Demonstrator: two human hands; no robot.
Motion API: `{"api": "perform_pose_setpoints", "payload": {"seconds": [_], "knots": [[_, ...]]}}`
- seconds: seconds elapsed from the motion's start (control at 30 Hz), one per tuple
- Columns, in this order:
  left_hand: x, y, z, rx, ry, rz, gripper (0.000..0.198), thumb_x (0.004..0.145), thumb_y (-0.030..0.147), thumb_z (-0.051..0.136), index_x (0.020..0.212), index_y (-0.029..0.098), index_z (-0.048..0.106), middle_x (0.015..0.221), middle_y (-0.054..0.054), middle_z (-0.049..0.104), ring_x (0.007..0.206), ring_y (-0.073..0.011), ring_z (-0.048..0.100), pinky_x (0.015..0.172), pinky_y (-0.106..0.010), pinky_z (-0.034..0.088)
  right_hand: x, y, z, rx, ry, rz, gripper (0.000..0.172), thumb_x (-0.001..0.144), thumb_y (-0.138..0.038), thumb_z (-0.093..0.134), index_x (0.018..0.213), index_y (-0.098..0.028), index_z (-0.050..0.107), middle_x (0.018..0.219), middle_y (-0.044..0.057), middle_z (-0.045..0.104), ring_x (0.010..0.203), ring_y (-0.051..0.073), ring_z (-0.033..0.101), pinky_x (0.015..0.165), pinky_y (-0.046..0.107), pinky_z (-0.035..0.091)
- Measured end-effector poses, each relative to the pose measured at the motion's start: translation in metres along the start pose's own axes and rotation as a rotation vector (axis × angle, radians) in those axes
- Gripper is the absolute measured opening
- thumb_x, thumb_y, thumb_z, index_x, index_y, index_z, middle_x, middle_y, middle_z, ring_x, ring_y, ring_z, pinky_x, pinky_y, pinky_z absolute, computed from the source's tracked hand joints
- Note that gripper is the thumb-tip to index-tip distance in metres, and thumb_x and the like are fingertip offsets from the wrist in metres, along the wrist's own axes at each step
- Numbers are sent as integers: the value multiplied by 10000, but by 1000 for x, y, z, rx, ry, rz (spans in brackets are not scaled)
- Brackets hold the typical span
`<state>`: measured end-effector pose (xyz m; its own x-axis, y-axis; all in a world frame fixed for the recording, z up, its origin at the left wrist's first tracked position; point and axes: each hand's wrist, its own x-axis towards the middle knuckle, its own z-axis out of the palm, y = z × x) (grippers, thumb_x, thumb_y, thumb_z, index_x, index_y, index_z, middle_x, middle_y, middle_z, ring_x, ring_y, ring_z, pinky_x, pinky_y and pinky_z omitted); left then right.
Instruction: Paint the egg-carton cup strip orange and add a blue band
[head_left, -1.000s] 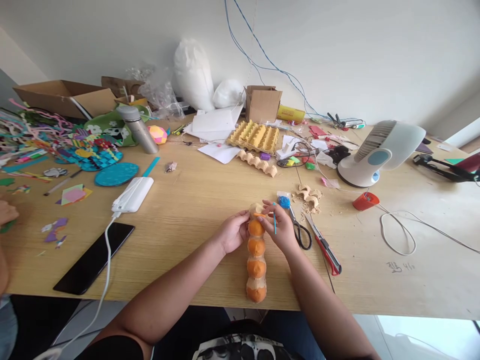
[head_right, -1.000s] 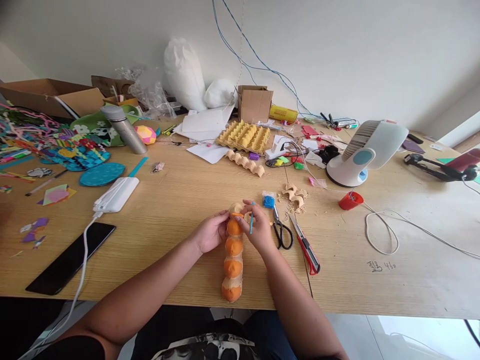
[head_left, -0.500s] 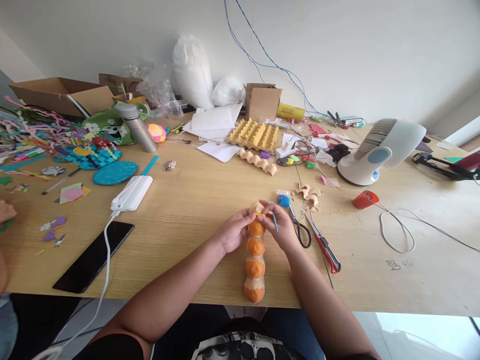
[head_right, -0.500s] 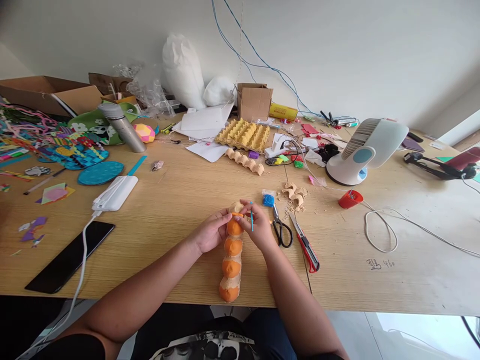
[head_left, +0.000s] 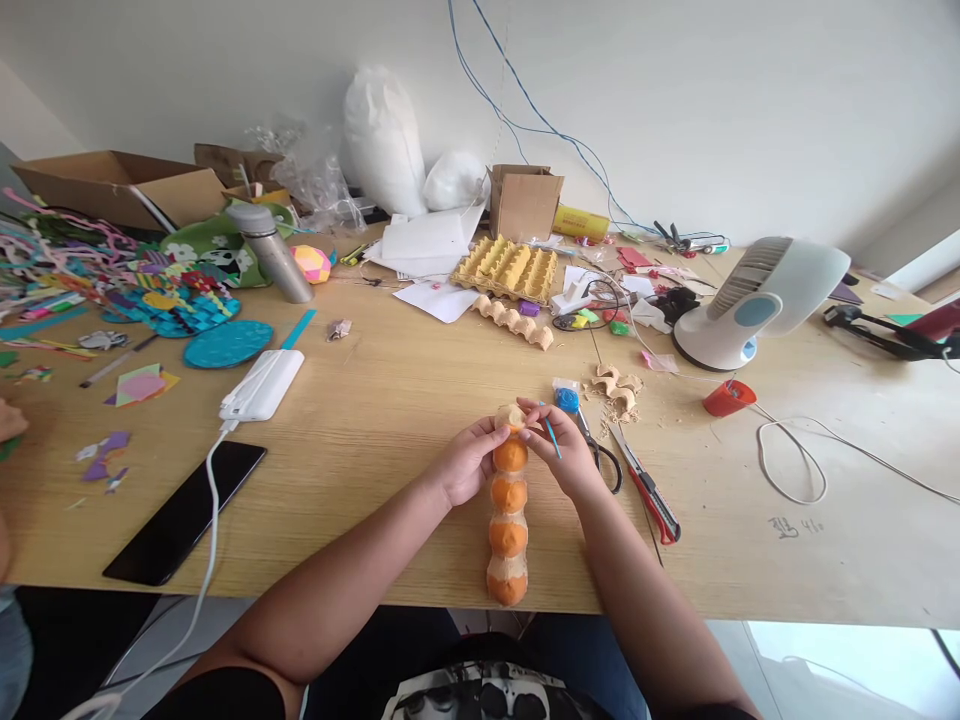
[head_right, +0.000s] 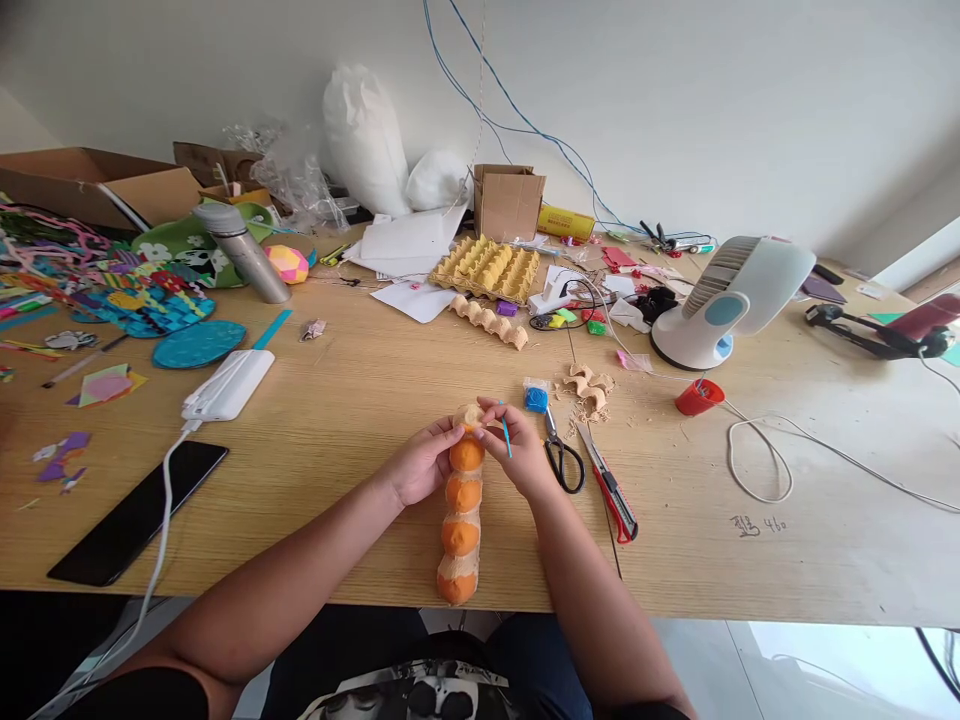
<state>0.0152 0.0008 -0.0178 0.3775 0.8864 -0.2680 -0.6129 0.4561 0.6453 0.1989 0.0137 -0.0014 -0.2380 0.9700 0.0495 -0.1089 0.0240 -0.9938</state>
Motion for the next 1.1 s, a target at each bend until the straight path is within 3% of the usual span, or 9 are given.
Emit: {"api": "perform_pose_setpoints", "payload": {"seconds": [0.13, 0.5, 0.6, 0.73, 0.9, 1.0, 1.1], "knots": [[-2, 1, 2, -12, -78, 17, 366, 792, 372, 961, 1048, 173, 790, 957, -52, 786, 798, -144, 687, 706, -246, 519, 2, 4, 1, 6, 39, -23, 377, 799, -499, 913, 897, -254, 644, 1456, 110, 697, 1404, 301, 628, 1102, 456, 555], [-4, 1, 1, -25, -100, -16, 341, 869, 377, 891, 1092, 165, 745, 918, -49, 745, 729, -150, 677, 675, -271, 544, 3, 8, 3, 24, 104, -46, 400, 798, -557, 899, 895, -253, 657, 1374, 113, 737, 1345, 306, 648, 1048, 434, 553], [-4, 2, 0, -16, -116, -21, 348, 888, 413, 869, 1097, 173, 730, 864, -40, 717, 712, -162, 678, 666, -283, 560, 5, 9, 2, 89, 192, -13, 420, 898, -662, 759, 924, -259, 645, 1346, 105, 761, 1229, 282, 711, 960, 406, 576], [-5, 3, 0, 6, -121, -12, 371, 882, 445, 868, 1103, 186, 720, 888, -47, 728, 720, -166, 681, 674, -286, 572, 7, 12, 1, 78, 270, 34, 498, 929, -778, 628, 985, -284, 608, 1044, 67, 829, 930, 260, 778, 801, 389, 577], [-7, 6, 4, 26, -117, 18, 391, 882, 446, 868, 1138, 182, 735, 917, -51, 742, 709, -146, 661, 650, -258, 552, 5, 13, 1, -167, 199, -4, 571, 911, -826, 614, 868, -262, 690, 945, 68, 787, 874, 258, 751, 779, 395, 580], [-7, 7, 4, 1, -120, 49, 399, 862, 430, 890, 1132, 173, 749, 937, -63, 758, 772, -164, 696, 683, -256, 564, 3, 10, 0, -162, 92, 44, 584, 857, -825, 689, 828, -242, 708, 846, 56, 747, 836, 244, 718, 798, 397, 580], [-6, 6, 2, -25, -89, 64, 383, 845, 413, 906, 1110, 180, 757, 920, -59, 767, 789, -175, 720, 666, -245, 552, 1, 5, 2, -86, 37, 72, 521, 736, -700, 889, 945, -247, 739, 924, 43, 769, 905, 245, 722, 858, 394, 586]]}}
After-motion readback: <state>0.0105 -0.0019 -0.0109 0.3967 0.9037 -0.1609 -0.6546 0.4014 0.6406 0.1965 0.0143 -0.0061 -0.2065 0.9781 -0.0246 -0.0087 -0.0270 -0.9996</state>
